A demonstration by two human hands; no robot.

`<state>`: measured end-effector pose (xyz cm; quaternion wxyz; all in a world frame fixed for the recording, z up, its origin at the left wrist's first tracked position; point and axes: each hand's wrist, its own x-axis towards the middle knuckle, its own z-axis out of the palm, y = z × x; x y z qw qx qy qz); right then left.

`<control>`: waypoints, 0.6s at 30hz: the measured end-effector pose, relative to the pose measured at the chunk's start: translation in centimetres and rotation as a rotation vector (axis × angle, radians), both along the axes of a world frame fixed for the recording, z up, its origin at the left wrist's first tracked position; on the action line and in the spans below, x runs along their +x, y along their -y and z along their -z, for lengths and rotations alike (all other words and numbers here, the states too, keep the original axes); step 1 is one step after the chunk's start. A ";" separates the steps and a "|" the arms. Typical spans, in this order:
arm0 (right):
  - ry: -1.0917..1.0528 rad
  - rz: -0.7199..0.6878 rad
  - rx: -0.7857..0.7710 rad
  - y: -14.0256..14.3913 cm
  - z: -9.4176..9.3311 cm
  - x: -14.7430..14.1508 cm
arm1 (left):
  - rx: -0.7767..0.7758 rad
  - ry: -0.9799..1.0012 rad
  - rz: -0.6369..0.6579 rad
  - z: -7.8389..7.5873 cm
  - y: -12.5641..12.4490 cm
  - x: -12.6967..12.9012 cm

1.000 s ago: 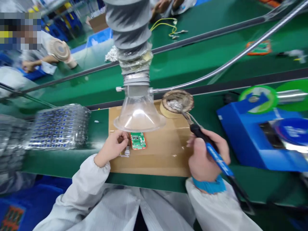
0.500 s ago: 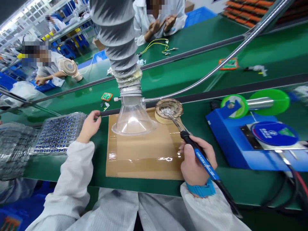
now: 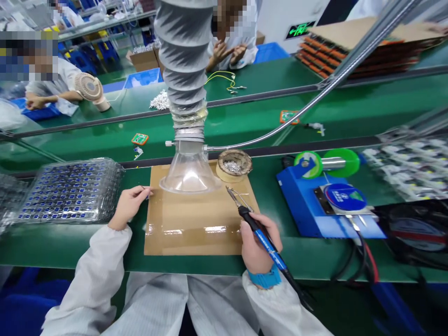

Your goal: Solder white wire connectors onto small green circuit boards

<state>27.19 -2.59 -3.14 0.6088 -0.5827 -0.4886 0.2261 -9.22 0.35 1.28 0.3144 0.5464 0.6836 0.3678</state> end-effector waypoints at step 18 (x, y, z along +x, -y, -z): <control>0.054 -0.007 -0.102 -1.0 -0.1 -1.3 | -0.118 0.475 0.081 1.1 0.8 4.4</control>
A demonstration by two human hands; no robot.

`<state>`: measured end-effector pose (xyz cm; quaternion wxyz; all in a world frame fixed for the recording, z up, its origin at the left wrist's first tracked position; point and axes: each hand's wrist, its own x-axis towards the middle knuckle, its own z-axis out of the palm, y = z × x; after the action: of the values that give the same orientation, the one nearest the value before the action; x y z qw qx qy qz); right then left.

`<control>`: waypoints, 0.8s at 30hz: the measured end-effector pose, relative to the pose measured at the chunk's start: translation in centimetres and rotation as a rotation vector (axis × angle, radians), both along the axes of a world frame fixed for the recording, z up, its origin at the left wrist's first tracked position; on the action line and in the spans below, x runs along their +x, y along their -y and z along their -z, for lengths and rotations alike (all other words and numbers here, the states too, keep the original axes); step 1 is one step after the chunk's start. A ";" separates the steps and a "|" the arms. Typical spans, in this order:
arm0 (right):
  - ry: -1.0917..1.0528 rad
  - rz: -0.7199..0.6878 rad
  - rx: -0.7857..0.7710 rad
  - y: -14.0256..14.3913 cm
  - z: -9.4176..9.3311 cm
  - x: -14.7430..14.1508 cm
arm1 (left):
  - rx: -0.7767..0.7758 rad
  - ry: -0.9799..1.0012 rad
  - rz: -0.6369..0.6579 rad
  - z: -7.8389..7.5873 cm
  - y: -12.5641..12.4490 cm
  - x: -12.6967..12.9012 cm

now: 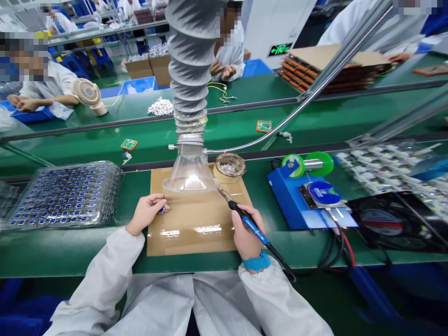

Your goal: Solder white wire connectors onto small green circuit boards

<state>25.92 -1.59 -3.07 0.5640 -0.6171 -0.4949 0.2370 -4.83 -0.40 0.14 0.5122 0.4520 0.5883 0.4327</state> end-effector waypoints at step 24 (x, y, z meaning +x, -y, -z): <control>0.082 0.011 0.084 0.0 -1.7 -0.4 | 0.067 -0.032 0.021 -0.3 0.3 -0.1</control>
<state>25.57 -1.56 -1.38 0.5699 -0.6046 -0.5239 0.1875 -4.97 -0.74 0.47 0.4918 0.4817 0.5768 0.4397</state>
